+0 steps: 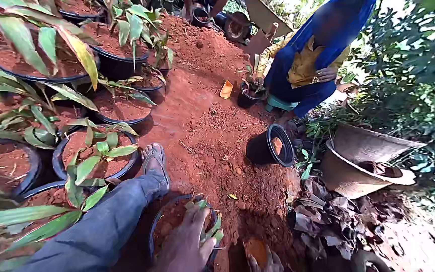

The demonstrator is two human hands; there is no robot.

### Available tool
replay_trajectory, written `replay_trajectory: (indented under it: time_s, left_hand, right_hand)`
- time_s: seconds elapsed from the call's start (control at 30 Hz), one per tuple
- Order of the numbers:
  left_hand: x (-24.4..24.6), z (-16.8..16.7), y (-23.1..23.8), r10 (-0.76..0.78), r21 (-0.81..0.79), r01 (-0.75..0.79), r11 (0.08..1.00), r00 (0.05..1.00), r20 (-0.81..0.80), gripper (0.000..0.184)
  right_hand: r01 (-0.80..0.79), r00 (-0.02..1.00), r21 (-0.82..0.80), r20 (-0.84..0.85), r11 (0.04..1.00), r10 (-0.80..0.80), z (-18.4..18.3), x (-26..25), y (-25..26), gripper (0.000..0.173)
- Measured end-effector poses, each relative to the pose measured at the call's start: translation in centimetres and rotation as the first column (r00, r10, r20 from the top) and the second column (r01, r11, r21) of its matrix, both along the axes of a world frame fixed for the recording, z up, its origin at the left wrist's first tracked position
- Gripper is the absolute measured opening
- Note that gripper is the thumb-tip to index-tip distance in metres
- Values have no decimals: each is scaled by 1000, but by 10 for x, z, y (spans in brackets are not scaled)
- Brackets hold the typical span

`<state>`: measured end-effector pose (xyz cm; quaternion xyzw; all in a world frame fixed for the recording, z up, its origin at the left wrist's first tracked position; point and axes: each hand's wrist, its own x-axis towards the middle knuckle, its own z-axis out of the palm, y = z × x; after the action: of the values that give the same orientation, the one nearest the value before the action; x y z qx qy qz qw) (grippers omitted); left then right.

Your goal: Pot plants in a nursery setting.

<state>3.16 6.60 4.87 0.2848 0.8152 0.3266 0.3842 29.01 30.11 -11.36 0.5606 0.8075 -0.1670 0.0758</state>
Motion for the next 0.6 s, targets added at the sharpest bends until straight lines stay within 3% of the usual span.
replay_trajectory:
  time_s: [0.1, 0.17, 0.23, 0.3, 0.43, 0.6]
  left_hand:
    - [-20, -2, -10, 275, 192, -270, 944, 961, -4, 64]
    - [-28, 0, -14, 404, 265, -403, 876, 913, 55, 59]
    - [-31, 0, -13, 474, 293, -483, 825, 874, 105, 53]
    - [-30, -1, -13, 491, 299, -508, 808, 861, 133, 50]
    - [-28, -2, -11, 487, 311, -516, 798, 856, 171, 49]
    - [-30, 3, -11, 519, 350, -556, 754, 831, 201, 44]
  right_hand:
    - [-87, 955, -224, -297, 971, 17, 14, -29, -31, 60]
    - [-215, 897, -473, -441, 855, -18, 16, -56, -45, 45]
    - [-303, 875, -622, -482, 722, -48, 18, -81, -59, 43]
    - [-273, 864, -679, -485, 681, -137, 19, -97, -69, 46]
    - [-148, 757, -741, -511, 655, -407, 18, -101, -83, 22]
    - [-137, 803, -709, -488, 691, -341, 32, -115, -96, 34]
